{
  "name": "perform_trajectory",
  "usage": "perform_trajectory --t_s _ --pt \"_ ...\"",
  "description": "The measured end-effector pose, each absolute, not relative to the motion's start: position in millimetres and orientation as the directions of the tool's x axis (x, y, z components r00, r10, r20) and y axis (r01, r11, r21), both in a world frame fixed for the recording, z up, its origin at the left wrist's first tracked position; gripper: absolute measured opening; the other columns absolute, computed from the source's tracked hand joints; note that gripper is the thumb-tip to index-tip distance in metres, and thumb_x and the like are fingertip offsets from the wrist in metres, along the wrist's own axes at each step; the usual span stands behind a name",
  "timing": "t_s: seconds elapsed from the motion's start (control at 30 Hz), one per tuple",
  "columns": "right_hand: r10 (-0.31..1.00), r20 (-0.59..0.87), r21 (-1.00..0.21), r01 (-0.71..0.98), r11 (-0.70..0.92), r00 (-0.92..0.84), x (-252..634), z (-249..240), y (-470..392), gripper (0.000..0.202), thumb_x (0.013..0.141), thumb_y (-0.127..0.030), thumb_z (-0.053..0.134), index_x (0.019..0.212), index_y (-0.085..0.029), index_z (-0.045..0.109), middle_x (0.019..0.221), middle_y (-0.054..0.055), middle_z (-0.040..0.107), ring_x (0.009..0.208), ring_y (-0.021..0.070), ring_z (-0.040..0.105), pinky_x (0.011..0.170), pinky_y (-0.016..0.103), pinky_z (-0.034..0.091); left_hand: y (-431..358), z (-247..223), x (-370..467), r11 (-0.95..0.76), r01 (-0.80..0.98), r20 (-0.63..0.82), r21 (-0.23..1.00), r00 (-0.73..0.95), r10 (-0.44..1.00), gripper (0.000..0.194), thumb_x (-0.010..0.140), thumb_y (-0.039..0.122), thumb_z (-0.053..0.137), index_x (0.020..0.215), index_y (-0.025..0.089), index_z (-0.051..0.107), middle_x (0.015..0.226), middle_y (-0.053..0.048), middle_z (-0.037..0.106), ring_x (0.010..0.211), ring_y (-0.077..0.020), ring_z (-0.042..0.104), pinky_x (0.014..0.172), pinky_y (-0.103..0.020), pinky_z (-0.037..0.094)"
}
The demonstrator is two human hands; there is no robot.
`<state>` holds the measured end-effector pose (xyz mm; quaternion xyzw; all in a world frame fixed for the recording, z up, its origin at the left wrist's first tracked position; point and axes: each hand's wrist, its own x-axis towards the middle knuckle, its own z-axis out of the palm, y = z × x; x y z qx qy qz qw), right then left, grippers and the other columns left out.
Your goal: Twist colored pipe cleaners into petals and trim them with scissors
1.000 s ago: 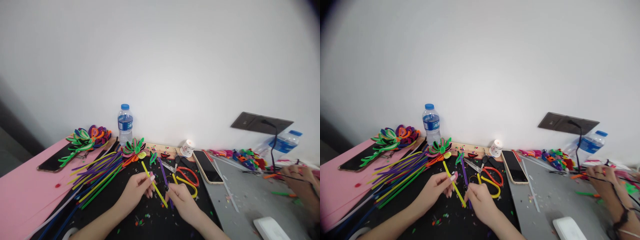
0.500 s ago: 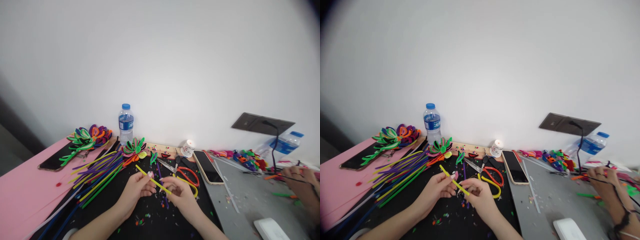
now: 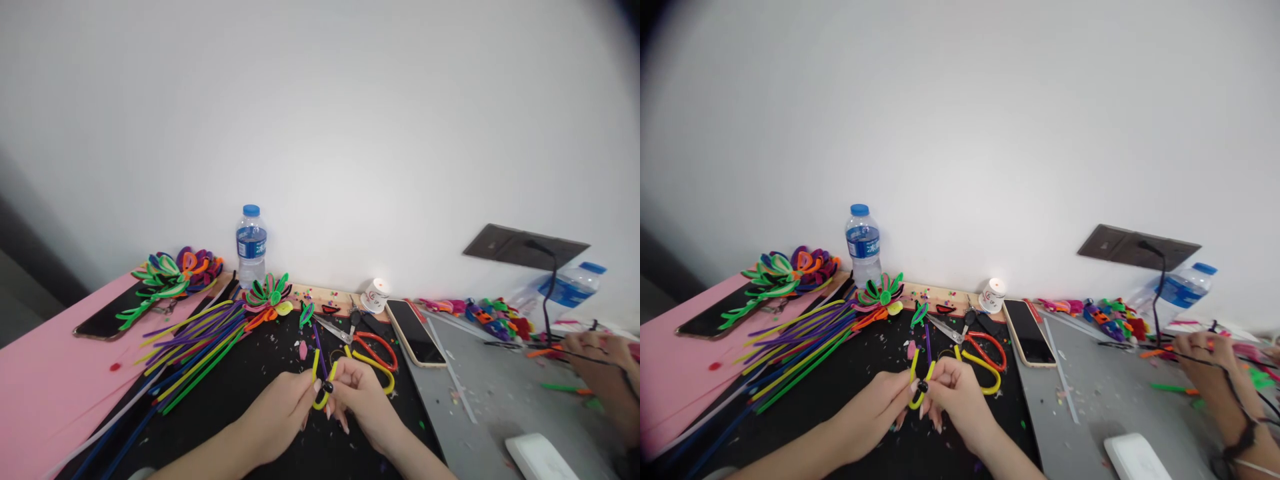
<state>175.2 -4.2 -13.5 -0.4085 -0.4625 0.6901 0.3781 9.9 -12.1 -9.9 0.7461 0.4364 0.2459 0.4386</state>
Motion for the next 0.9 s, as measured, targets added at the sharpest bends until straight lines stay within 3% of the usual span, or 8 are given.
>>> perform_trajectory --t_s 0.23,0.57,0.9 --pt "0.886 -0.229 -0.922 -0.202 -0.33 -0.403 174 -19 -6 0.021 0.069 -0.024 0.063 0.073 -0.016 0.044 0.048 -0.001 0.062 0.031 0.0088 0.05 0.029 0.017 0.04 -13 -5 8 -0.411 0.583 0.01 0.701 0.569 0.822 0.033 0.091 0.028 0.023 0.072 0.019 0.049 0.059 0.001 0.055 0.051 -0.0105 0.05 0.05 -0.019 0.033" --pt "0.885 -0.266 -0.924 -0.159 -0.347 -0.383 174 -16 -5 0.025 0.066 -0.025 0.065 0.073 -0.016 0.043 0.046 -0.003 0.06 0.03 0.0098 0.051 0.03 0.018 0.041 -14 -11 6 -0.582 0.659 0.007 0.477 0.659 0.752 0.033 0.09 0.023 0.023 0.071 0.019 0.051 0.063 -0.001 0.059 0.053 -0.0147 0.054 0.049 -0.024 0.031" --pt "0.897 -0.252 -0.946 -0.104 -0.307 -0.363 176 -17 -3 0.02 0.071 -0.027 0.059 0.07 -0.017 0.042 0.045 -0.002 0.061 0.026 0.0071 0.045 0.028 0.015 0.035 -16 -7 5 -0.593 0.626 -0.019 0.507 0.696 0.718 0.035 0.089 0.026 0.024 0.074 0.019 0.055 0.065 -0.003 0.059 0.057 -0.0156 0.054 0.054 -0.023 0.034"
